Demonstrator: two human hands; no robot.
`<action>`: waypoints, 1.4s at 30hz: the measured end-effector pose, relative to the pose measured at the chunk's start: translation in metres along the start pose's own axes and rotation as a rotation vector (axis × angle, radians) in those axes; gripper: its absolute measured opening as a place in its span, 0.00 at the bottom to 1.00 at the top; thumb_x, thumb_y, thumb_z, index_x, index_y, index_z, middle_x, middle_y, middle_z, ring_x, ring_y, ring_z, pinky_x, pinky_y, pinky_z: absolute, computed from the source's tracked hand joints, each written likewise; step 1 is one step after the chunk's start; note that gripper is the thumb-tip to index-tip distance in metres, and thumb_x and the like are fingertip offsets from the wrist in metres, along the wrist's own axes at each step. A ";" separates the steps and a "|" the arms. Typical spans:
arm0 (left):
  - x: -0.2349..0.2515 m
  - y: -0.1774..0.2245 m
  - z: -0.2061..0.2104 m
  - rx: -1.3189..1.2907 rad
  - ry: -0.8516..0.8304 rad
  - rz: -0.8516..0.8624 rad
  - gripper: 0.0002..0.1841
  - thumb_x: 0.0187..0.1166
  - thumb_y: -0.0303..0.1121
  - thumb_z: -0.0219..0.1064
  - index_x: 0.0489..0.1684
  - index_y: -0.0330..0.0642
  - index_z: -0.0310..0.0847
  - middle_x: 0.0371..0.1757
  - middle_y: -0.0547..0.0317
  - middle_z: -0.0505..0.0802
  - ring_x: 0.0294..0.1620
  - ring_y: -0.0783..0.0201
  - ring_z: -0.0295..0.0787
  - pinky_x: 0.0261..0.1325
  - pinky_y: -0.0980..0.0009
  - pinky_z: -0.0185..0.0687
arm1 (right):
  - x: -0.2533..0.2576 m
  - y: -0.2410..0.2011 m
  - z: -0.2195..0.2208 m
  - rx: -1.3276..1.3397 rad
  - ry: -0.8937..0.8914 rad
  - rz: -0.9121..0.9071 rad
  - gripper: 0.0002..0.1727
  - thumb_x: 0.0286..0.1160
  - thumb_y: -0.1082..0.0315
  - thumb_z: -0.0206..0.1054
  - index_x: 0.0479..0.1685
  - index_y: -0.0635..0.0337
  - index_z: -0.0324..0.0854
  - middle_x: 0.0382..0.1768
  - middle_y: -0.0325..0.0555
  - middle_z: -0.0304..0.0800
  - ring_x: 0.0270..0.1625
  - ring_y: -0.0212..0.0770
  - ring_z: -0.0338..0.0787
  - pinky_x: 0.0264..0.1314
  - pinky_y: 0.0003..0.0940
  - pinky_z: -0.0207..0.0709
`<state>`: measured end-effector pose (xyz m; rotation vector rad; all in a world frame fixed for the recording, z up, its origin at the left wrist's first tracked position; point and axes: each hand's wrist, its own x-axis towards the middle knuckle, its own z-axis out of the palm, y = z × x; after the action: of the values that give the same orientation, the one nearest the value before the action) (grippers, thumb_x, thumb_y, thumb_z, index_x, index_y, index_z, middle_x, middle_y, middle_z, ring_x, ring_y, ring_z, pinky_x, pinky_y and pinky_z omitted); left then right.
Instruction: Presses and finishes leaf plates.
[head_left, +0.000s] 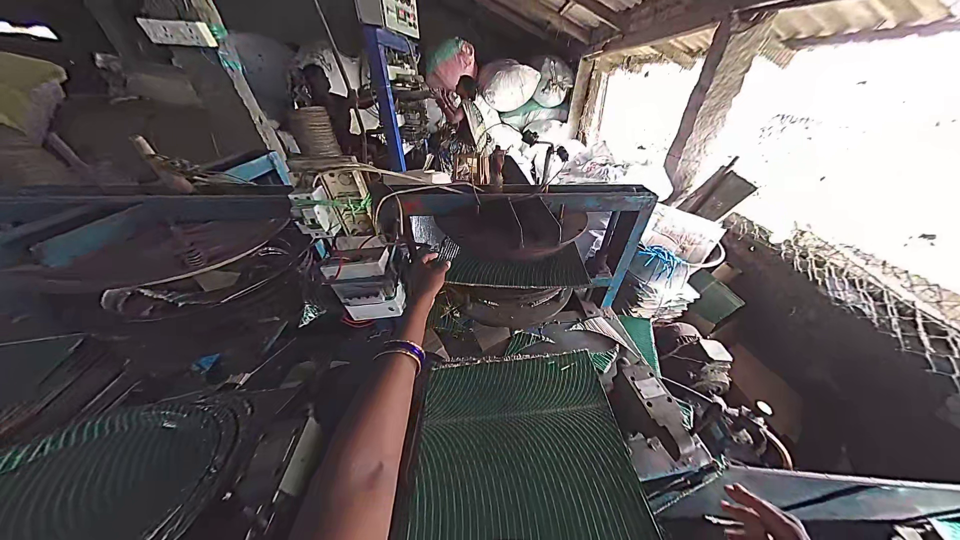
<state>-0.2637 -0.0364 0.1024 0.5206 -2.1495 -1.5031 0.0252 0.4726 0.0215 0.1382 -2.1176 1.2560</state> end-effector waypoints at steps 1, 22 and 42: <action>0.007 -0.006 0.000 -0.019 0.006 0.009 0.27 0.78 0.40 0.74 0.75 0.41 0.78 0.66 0.36 0.88 0.65 0.37 0.84 0.62 0.36 0.78 | 0.007 0.008 0.000 -0.082 0.023 -0.019 0.13 0.83 0.76 0.58 0.55 0.79 0.82 0.52 0.63 0.90 0.50 0.36 0.92 0.51 0.28 0.88; -0.190 -0.030 -0.008 0.054 -0.380 0.266 0.21 0.87 0.35 0.55 0.68 0.25 0.74 0.57 0.42 0.88 0.48 0.58 0.89 0.49 0.62 0.87 | 0.184 0.083 0.115 -0.696 -0.166 0.088 0.18 0.85 0.62 0.57 0.46 0.68 0.87 0.43 0.67 0.92 0.46 0.71 0.93 0.45 0.71 0.78; -0.303 -0.085 0.011 0.727 -0.585 0.678 0.31 0.86 0.63 0.50 0.80 0.59 0.76 0.85 0.60 0.76 0.90 0.53 0.62 0.89 0.46 0.55 | 0.184 0.080 0.114 -0.715 -0.197 0.170 0.18 0.85 0.60 0.58 0.46 0.66 0.87 0.44 0.66 0.93 0.50 0.69 0.93 0.49 0.69 0.78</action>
<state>-0.0175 0.1104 -0.0282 -0.4872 -2.8823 -0.4986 -0.2050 0.4648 0.0334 -0.2434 -2.6608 0.5179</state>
